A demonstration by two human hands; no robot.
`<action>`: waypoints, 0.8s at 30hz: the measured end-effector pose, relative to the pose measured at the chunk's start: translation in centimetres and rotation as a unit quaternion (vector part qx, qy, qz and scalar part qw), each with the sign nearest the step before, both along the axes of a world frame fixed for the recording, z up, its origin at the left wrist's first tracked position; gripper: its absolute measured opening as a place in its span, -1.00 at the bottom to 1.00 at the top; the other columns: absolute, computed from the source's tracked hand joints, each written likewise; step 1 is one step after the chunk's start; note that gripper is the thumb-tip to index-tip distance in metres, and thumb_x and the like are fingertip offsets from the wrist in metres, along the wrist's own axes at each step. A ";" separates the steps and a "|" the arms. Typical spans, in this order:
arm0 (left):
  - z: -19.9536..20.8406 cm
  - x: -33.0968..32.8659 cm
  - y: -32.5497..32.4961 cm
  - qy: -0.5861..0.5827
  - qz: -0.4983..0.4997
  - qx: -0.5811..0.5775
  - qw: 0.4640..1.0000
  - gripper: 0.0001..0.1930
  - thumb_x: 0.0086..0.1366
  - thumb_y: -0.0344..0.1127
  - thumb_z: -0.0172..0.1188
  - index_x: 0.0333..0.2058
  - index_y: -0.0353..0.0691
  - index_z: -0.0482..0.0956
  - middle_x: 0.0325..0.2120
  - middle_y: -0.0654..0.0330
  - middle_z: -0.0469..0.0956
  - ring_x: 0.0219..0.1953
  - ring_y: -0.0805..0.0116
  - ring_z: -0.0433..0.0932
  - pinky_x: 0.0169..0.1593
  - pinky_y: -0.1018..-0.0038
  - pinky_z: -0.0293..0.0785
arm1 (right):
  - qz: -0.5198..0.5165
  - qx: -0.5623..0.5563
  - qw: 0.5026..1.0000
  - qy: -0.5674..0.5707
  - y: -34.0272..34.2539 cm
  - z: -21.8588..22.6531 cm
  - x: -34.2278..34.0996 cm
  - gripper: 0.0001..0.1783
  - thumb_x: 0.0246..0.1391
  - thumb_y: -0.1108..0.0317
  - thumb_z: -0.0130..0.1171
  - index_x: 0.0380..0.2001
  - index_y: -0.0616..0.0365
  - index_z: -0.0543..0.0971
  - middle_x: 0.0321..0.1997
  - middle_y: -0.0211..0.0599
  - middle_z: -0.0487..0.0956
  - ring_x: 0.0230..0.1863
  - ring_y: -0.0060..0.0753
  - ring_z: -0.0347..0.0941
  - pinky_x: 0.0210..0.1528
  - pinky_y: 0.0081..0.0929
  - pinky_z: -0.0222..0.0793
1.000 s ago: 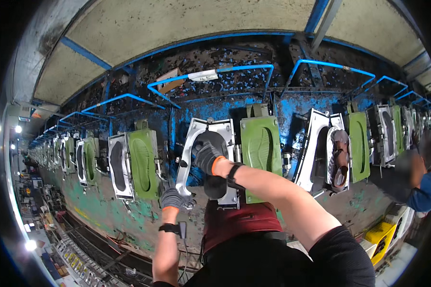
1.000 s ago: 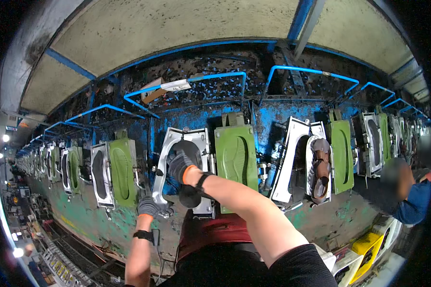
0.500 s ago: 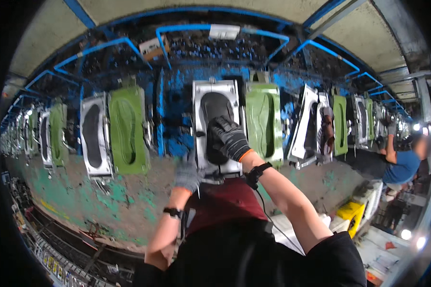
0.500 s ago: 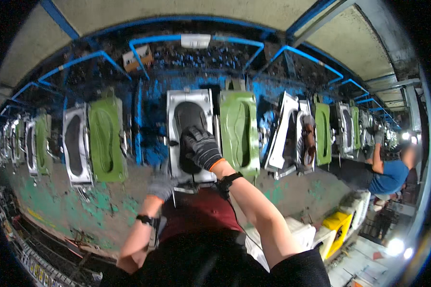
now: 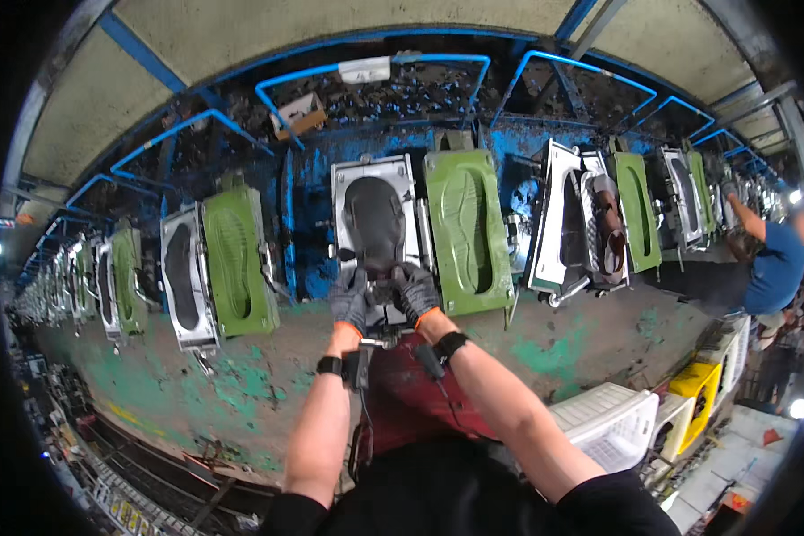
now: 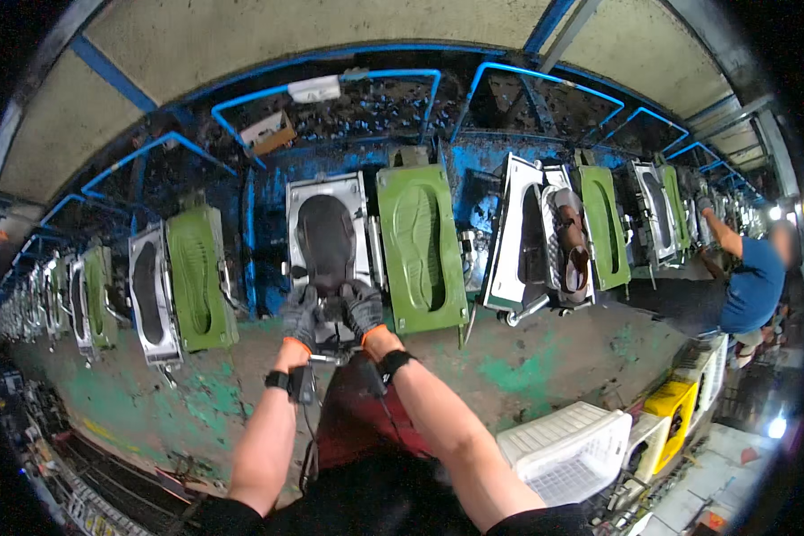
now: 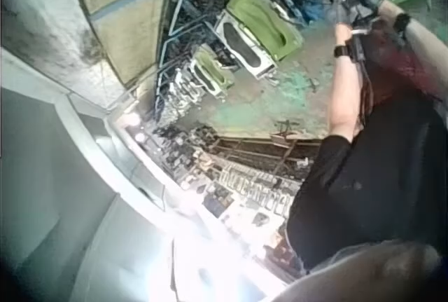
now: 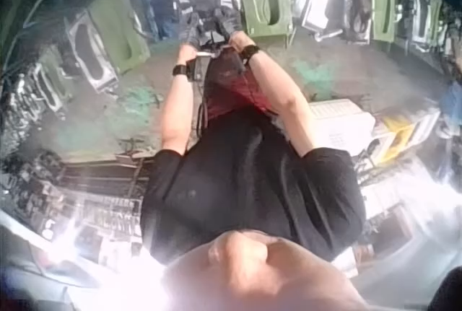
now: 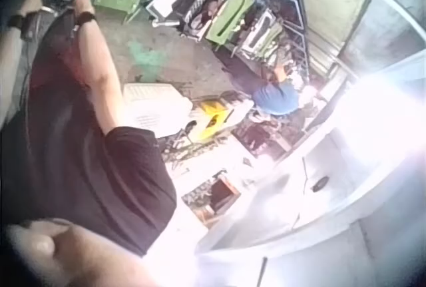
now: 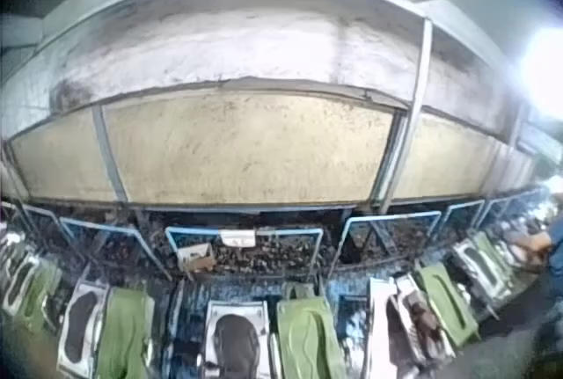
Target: The recorder is operating a machine to mold or press shoe soles and uppers together in a factory setting.
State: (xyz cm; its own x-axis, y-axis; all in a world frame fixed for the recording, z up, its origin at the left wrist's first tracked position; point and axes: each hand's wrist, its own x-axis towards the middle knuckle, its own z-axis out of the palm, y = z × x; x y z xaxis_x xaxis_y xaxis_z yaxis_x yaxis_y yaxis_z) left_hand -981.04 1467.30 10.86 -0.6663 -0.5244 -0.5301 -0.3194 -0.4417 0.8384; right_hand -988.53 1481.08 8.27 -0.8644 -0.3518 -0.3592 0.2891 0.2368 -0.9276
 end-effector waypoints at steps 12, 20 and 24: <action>-1.2 2.8 0.9 -0.030 -0.056 -0.031 0.997 -0.85 0.39 -0.44 0.17 -0.10 -0.15 0.62 -0.34 0.28 0.65 -0.39 0.48 0.57 -0.31 0.49 0.54 | 0.134 -0.028 0.989 0.049 4.7 0.2 -0.5 -0.65 0.19 0.43 0.14 0.04 0.05 0.65 -0.21 0.00 0.69 -0.30 0.05 0.63 -0.25 -0.21 0.53; 6.0 -7.1 -4.3 -0.153 -0.384 -0.495 0.764 -0.72 0.33 -0.21 0.18 -0.13 -0.26 0.68 -0.20 -0.04 0.70 -0.22 -0.07 0.67 -0.07 0.11 0.60 | 0.387 0.275 0.780 0.406 6.8 4.2 2.2 -0.49 0.13 0.23 0.18 0.20 -0.11 0.59 0.61 -0.24 0.14 -0.39 -0.12 0.66 -0.35 -0.09 0.50; 5.9 -11.5 -2.6 -0.060 -0.300 -0.663 0.683 -0.48 0.33 -0.05 0.14 0.17 -0.23 0.56 0.16 -0.11 0.53 0.22 -0.08 0.47 0.32 0.13 0.34 | 0.310 0.296 0.858 0.284 3.0 4.8 7.1 -0.71 0.16 0.14 0.17 -0.16 -0.03 0.73 0.31 -0.02 0.53 -0.44 -0.13 0.66 -0.47 -0.15 0.47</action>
